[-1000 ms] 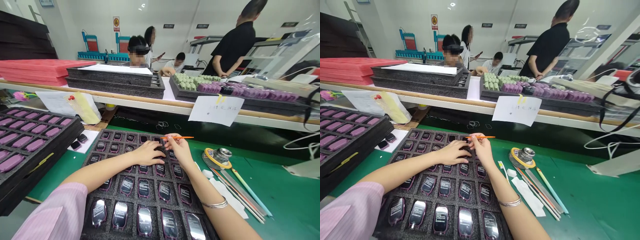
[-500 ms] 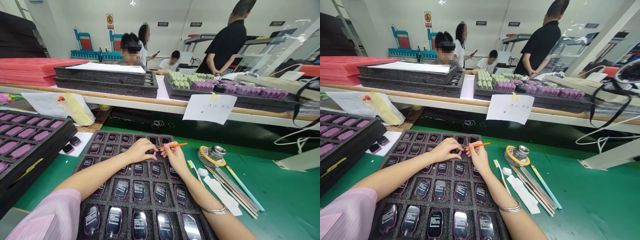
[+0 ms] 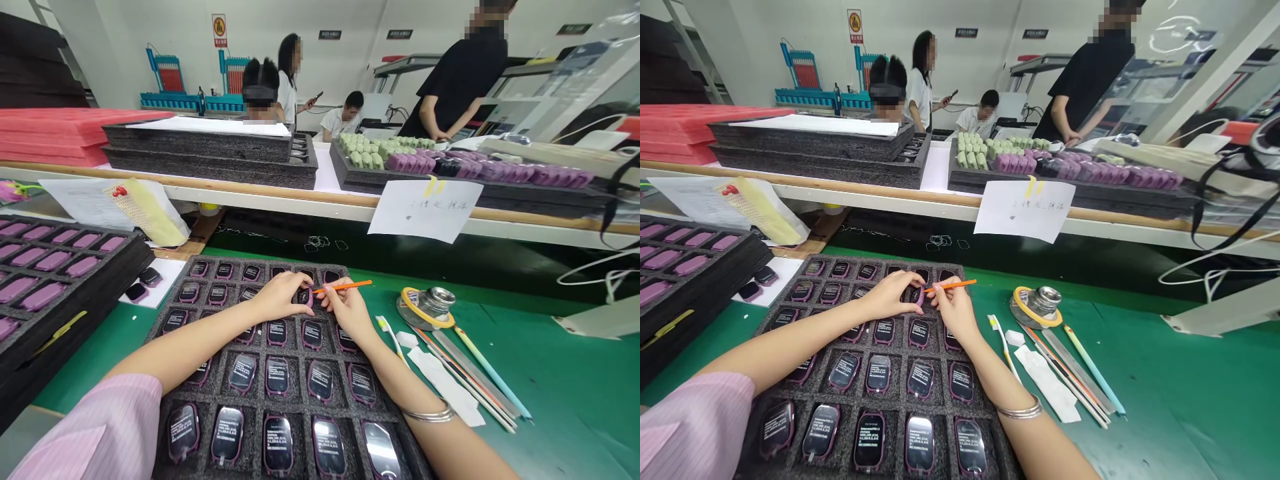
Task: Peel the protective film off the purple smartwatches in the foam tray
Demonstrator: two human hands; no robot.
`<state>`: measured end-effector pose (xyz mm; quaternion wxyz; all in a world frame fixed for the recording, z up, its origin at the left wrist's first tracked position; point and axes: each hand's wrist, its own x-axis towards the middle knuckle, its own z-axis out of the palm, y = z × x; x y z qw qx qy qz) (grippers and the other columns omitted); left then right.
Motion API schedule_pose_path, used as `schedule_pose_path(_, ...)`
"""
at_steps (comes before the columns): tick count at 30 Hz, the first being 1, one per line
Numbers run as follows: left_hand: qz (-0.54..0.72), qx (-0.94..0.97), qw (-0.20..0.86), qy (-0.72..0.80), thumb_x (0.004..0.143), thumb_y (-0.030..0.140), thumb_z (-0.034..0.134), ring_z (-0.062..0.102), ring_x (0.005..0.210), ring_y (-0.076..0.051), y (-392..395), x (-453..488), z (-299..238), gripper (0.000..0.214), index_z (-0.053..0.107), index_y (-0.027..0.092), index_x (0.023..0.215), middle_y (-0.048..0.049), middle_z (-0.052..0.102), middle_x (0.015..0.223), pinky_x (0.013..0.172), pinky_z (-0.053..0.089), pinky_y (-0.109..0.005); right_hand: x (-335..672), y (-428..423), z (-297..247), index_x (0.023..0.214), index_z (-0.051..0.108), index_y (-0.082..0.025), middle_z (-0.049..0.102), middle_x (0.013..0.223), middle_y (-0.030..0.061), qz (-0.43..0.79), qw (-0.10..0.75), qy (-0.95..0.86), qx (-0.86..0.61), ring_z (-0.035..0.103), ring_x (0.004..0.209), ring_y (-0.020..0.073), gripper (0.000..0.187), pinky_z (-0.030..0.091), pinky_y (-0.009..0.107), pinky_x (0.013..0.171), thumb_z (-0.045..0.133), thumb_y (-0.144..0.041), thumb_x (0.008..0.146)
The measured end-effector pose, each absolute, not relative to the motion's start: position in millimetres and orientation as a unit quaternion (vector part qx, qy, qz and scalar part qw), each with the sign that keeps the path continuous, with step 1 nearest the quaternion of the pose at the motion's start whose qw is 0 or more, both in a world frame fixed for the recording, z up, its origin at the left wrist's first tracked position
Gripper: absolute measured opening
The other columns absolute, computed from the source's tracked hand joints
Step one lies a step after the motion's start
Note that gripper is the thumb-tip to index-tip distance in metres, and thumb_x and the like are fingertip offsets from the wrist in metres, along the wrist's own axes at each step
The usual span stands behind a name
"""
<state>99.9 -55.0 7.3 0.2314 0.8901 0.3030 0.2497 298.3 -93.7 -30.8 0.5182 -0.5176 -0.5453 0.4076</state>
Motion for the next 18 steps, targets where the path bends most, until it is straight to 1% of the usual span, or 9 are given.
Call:
schedule_pose_path(7,0.234,0.901,0.208,0.3,0.073,0.047,0.082,0.062,0.107,-0.026,-53,99,7,0.054,0.057,0.021,0.113,-0.0075,0.068,0.11,0.096,0.047,-0.04,296,-93,-31,0.111,0.063,-0.015,0.067,0.096,0.003,0.406,0.522,-0.549,-0.511,0.065,0.073,0.0128,0.026,0.057,0.028,0.063,0.061,-0.036,0.097)
schedule_pose_path(10,0.211,0.913,0.19,0.294,0.074,0.05,0.081,0.062,0.105,-0.027,-49,101,13,0.048,0.061,0.02,0.106,-0.007,0.068,0.106,0.095,0.047,-0.042,296,-93,-31,0.11,0.063,-0.015,0.067,0.096,0.0032,0.404,0.538,-0.537,-0.509,0.065,0.074,0.0129,0.025,0.057,0.029,0.063,0.062,-0.035,0.096)
schedule_pose_path(12,0.193,0.922,0.176,0.285,0.073,0.055,0.08,0.061,0.104,-0.029,-47,106,19,0.049,0.064,0.02,0.102,-0.0074,0.068,0.104,0.097,0.046,-0.045,300,-93,-29,0.11,0.063,-0.015,0.067,0.096,0.0031,0.391,0.567,-0.514,-0.512,0.065,0.074,0.0129,0.025,0.057,0.029,0.063,0.062,-0.035,0.096)
schedule_pose_path(13,0.186,0.927,0.17,0.28,0.074,0.057,0.078,0.061,0.106,-0.029,-46,110,22,0.049,0.065,0.02,0.103,-0.0078,0.068,0.104,0.099,0.045,-0.047,303,-93,-28,0.111,0.063,-0.015,0.067,0.097,0.0033,0.378,0.588,-0.497,-0.514,0.065,0.074,0.0129,0.026,0.057,0.029,0.064,0.061,-0.036,0.097)
schedule_pose_path(15,0.177,0.935,0.157,0.266,0.081,0.059,0.07,0.059,0.111,-0.029,-48,122,25,0.047,0.067,0.02,0.108,-0.0089,0.067,0.109,0.102,0.043,-0.047,312,-93,-25,0.114,0.062,-0.015,0.067,0.098,0.0037,0.348,0.633,-0.457,-0.519,0.065,0.075,0.0132,0.028,0.057,0.029,0.065,0.058,-0.039,0.098)
schedule_pose_path(18,0.166,0.947,0.141,0.235,0.09,0.054,0.062,0.055,0.121,-0.027,-53,145,22,0.039,0.068,0.025,0.115,-0.0086,0.063,0.124,0.107,0.041,-0.045,327,-96,-22,0.115,0.061,-0.015,0.066,0.098,0.0038,0.319,0.676,-0.411,-0.522,0.065,0.075,0.0131,0.03,0.057,0.029,0.065,0.057,-0.04,0.099)
